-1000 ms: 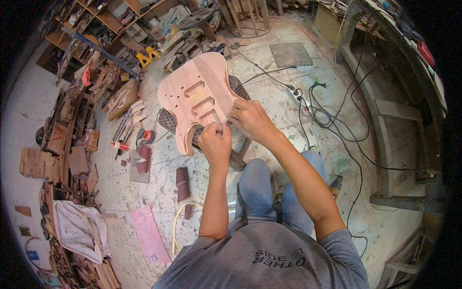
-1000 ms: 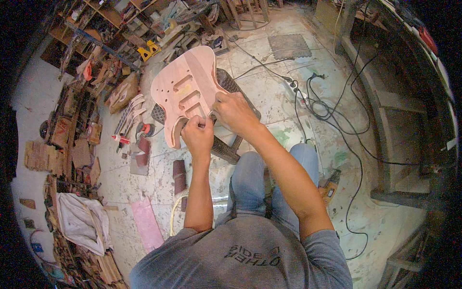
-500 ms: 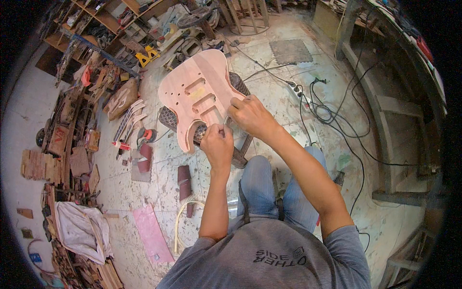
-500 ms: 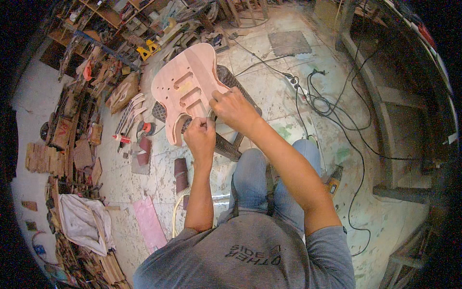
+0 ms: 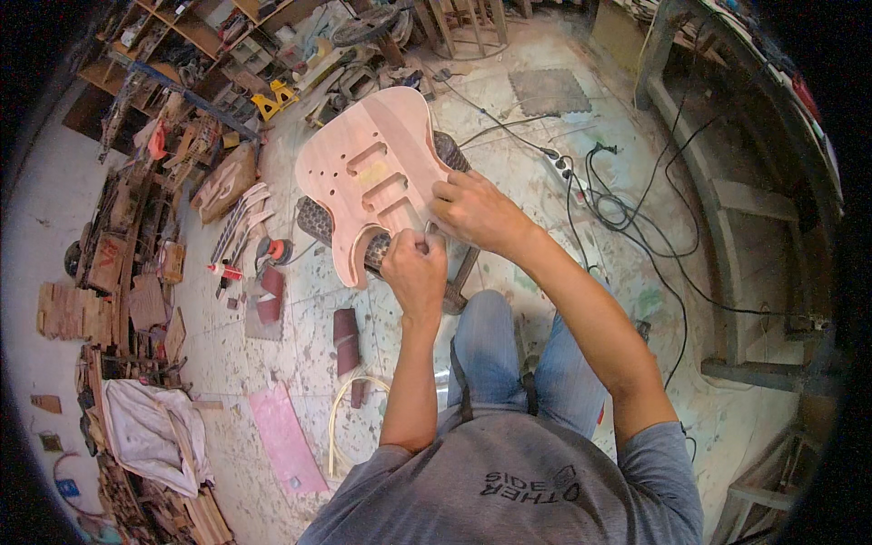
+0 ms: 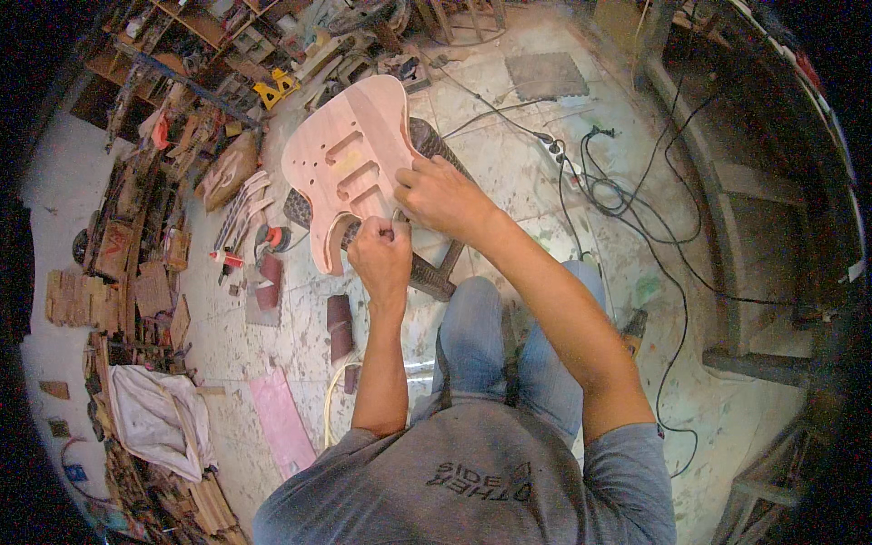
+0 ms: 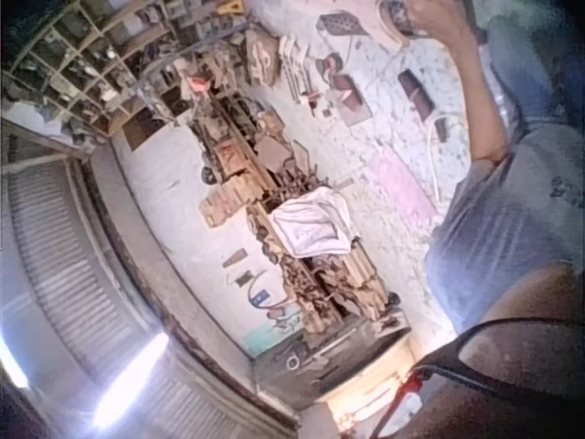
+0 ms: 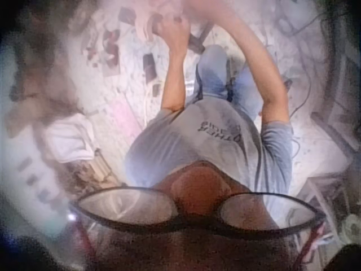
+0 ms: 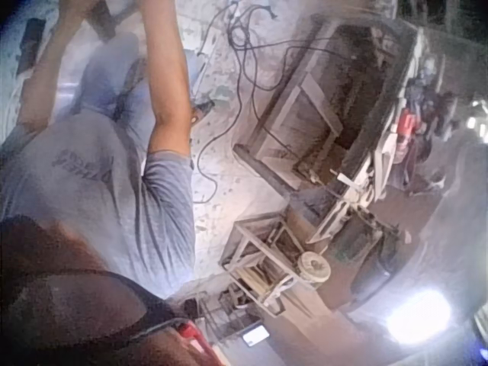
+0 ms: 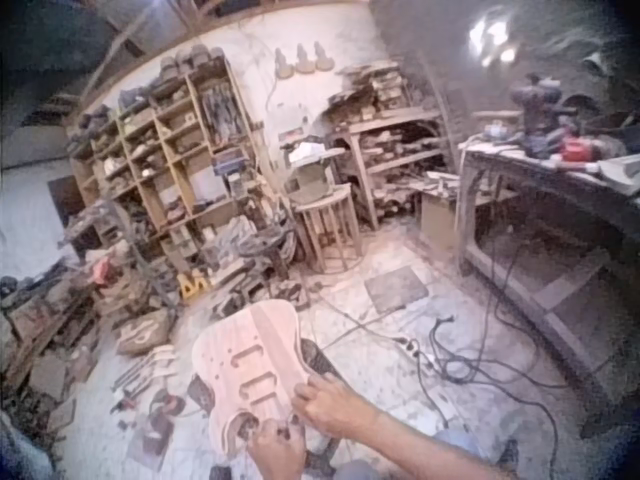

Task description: The person sits on the floor in a workshop and works on a light-colored guitar body. They use a power drill to drive screws into the body and then use a small tool to adjust or fit a component into the guitar's cavity.

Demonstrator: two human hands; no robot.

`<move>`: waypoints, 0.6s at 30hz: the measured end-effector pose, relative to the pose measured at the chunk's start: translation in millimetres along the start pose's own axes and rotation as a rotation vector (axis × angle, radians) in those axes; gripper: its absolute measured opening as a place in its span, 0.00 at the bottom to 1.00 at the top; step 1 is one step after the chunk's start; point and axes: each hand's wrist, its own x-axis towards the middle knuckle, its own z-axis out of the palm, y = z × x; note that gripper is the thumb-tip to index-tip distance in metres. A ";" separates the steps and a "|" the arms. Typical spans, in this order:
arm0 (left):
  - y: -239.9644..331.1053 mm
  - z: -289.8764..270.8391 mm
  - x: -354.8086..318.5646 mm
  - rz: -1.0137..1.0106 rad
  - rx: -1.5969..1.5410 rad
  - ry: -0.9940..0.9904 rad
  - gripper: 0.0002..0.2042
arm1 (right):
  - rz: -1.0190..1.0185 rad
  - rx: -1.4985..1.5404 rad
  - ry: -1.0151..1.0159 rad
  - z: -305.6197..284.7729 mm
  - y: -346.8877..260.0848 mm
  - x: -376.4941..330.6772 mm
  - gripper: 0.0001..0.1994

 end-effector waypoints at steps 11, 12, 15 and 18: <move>3.8 1.5 5.3 -0.011 -0.006 -0.008 0.12 | -0.037 -0.063 -0.061 -9.3 -2.0 5.9 0.06; 3.6 1.7 5.8 -0.012 -0.019 -0.009 0.12 | -0.028 -0.066 -0.083 -9.5 -2.5 6.2 0.05; 3.0 2.5 8.0 -0.049 -0.016 -0.044 0.13 | -0.022 -0.051 -0.083 -9.4 -1.8 6.5 0.06; 2.6 1.9 8.1 -0.056 -0.014 -0.072 0.13 | 0.038 0.039 -0.031 -8.7 1.9 4.1 0.05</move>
